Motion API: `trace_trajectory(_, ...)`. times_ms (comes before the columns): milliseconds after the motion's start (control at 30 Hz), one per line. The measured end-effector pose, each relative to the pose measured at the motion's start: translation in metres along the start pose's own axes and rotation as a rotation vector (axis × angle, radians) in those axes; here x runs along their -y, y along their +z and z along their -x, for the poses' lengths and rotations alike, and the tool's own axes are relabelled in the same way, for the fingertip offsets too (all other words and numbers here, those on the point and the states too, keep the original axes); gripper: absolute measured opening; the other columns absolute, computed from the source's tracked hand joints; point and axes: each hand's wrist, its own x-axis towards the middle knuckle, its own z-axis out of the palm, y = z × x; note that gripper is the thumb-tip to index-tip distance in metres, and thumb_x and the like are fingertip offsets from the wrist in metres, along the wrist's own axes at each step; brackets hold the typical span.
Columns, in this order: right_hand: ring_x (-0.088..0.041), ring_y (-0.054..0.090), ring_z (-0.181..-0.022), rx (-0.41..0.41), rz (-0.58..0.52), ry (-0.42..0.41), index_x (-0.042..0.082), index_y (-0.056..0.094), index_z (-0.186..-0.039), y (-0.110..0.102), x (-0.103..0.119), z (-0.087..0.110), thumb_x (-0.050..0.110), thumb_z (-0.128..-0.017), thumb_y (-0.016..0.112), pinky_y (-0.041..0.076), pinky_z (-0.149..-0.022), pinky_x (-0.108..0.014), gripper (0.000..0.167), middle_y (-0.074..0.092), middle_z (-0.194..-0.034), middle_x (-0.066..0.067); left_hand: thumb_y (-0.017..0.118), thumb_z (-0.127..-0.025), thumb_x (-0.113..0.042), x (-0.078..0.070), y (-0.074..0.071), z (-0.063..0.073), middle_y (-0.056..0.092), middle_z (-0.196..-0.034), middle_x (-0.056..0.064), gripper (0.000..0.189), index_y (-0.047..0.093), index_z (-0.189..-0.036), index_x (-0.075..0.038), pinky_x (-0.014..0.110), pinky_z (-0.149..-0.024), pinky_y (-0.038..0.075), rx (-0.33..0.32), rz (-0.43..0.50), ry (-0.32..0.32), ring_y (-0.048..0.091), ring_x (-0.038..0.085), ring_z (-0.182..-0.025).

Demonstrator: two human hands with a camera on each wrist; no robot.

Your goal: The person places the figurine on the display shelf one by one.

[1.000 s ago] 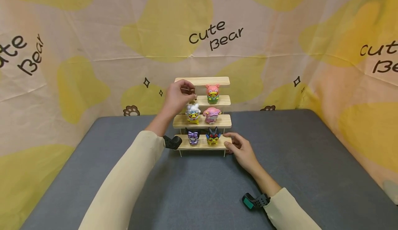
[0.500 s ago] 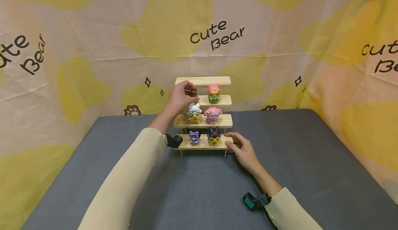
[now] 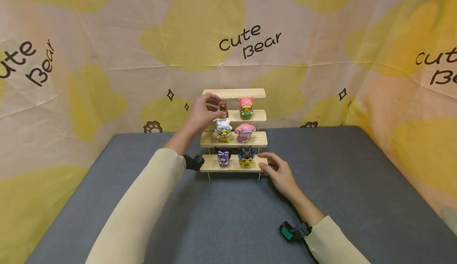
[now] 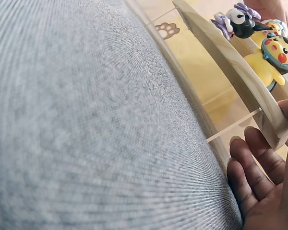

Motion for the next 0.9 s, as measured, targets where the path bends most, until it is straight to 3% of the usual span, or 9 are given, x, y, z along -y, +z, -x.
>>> trace_trajectory(233,-0.012,0.068,-0.072,-0.008,0.005,0.014,0.005,0.063,-0.129,0.001,0.002,0.000,0.018,-0.101,0.063,0.060,-0.070,-0.028,0.032,0.068,-0.088,-0.020,0.073,-0.091,-0.011,0.017,-0.016,0.014,0.063,-0.129,0.021,0.044,0.058,-0.132,-0.001,0.049,-0.097,0.055,-0.052,0.042,0.022,0.064,0.038,-0.114)
trace_trajectory(433,-0.015,0.068,-0.074,-0.006,0.004,0.015,0.006,0.064,-0.130,-0.001,0.003,-0.001,0.019,-0.101,0.063,0.060,-0.071,-0.029,0.032,0.065,-0.084,-0.019,0.073,-0.093,-0.017,0.032,-0.028,0.028,0.065,-0.126,0.020,0.039,0.061,-0.127,-0.001,0.050,-0.097,0.054,-0.128,0.033,0.012,0.063,0.038,-0.116)
trace_trajectory(667,-0.014,0.064,-0.078,-0.015,0.030,0.043,0.006,0.063,-0.132,-0.006,0.003,-0.002,0.018,-0.103,0.059,0.058,-0.071,-0.030,0.032,0.063,-0.088,-0.018,0.070,-0.095,-0.021,0.052,-0.034,0.043,0.065,-0.128,0.020,0.038,0.062,-0.127,-0.001,0.051,-0.095,0.054,-0.138,0.014,-0.048,0.062,0.038,-0.119)
trace_trajectory(900,-0.031,0.065,-0.075,-0.033,0.032,0.065,-0.001,0.059,-0.136,-0.009,0.014,-0.002,0.011,-0.105,0.052,0.058,-0.070,-0.037,0.034,0.065,-0.089,-0.022,0.069,-0.097,-0.023,0.075,-0.035,0.057,0.066,-0.128,0.017,0.036,0.063,-0.126,-0.004,0.051,-0.096,0.054,-0.128,-0.023,-0.105,0.064,0.037,-0.117)
